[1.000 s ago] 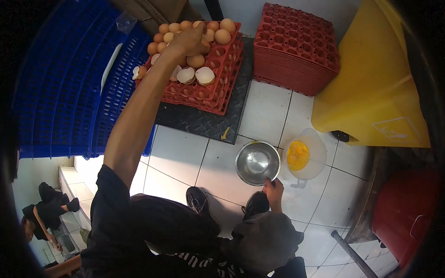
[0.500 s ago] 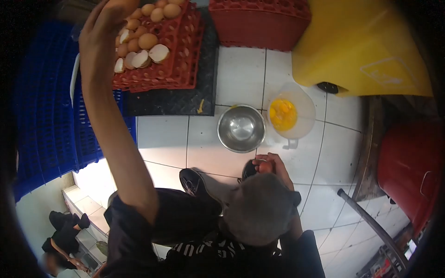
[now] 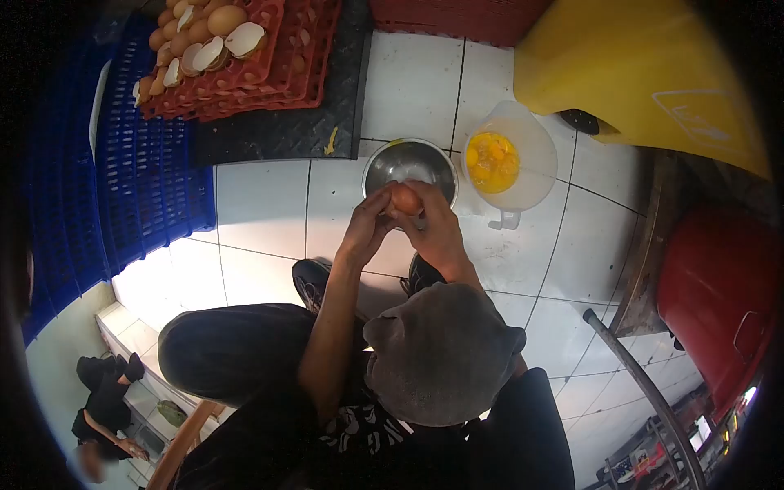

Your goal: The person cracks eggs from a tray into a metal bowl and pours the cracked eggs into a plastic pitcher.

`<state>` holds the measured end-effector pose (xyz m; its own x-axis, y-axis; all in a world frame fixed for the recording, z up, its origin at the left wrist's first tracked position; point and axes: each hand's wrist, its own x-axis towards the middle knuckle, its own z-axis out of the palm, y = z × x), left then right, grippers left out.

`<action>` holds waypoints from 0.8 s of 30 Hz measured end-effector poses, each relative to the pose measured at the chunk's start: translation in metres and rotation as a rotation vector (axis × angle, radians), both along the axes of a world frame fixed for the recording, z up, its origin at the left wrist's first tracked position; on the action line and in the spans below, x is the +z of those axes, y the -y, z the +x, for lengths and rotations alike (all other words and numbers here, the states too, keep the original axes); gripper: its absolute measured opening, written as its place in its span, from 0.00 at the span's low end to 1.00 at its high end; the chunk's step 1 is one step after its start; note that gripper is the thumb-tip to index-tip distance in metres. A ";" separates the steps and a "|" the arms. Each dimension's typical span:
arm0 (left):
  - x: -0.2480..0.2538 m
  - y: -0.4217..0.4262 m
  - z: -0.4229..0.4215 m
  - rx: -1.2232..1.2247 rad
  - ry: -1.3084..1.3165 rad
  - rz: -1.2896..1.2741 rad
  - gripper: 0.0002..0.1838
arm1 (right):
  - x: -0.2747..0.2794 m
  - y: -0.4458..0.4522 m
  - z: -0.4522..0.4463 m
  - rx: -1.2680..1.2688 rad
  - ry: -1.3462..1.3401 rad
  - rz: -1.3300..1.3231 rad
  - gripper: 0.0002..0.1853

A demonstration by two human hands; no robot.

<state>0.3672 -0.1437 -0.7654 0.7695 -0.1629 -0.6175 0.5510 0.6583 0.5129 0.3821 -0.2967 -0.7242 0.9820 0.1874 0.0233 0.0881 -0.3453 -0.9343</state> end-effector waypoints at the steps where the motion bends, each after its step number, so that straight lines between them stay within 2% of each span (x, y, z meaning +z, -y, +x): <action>1: 0.004 0.000 0.002 0.002 0.004 0.001 0.23 | 0.002 -0.001 0.003 0.075 0.040 -0.109 0.28; 2: 0.007 -0.002 0.004 -0.004 -0.012 0.041 0.23 | 0.002 -0.001 0.002 0.077 0.041 -0.107 0.28; 4: 0.010 -0.005 0.005 0.000 -0.031 0.083 0.23 | 0.001 -0.001 0.000 -0.088 0.229 0.001 0.28; 7: 0.011 -0.007 0.008 -0.005 0.012 0.085 0.24 | 0.002 -0.005 -0.003 0.000 0.237 -0.114 0.27; 8: 0.012 -0.005 0.010 -0.050 -0.001 0.154 0.24 | -0.002 -0.009 -0.004 0.057 0.108 -0.189 0.26; 9: 0.013 -0.004 0.012 -0.094 -0.013 0.224 0.24 | -0.003 -0.008 -0.005 0.054 0.113 -0.192 0.26; 12: 0.010 -0.003 0.009 -0.053 -0.010 0.180 0.23 | -0.005 -0.005 -0.002 -0.004 0.151 -0.100 0.26; 14: 0.009 -0.003 0.006 -0.035 -0.027 0.153 0.23 | -0.007 -0.002 -0.001 -0.164 -0.036 0.165 0.23; 15: 0.008 -0.003 0.009 -0.026 -0.023 0.127 0.23 | -0.010 0.002 0.002 -0.165 -0.031 0.162 0.23; 17: 0.007 -0.004 0.010 -0.036 -0.025 0.133 0.24 | -0.018 0.011 0.007 -0.222 -0.562 0.707 0.22; 21: 0.012 -0.007 0.014 -0.066 -0.051 0.145 0.28 | -0.025 0.016 0.021 -0.194 -0.687 0.565 0.15; 23: 0.013 -0.008 0.015 -0.140 0.004 0.202 0.30 | -0.022 0.020 0.030 0.069 -0.686 0.253 0.17; 24: 0.014 -0.009 0.014 -0.211 0.057 0.261 0.33 | -0.021 0.019 0.032 0.069 -0.686 0.252 0.17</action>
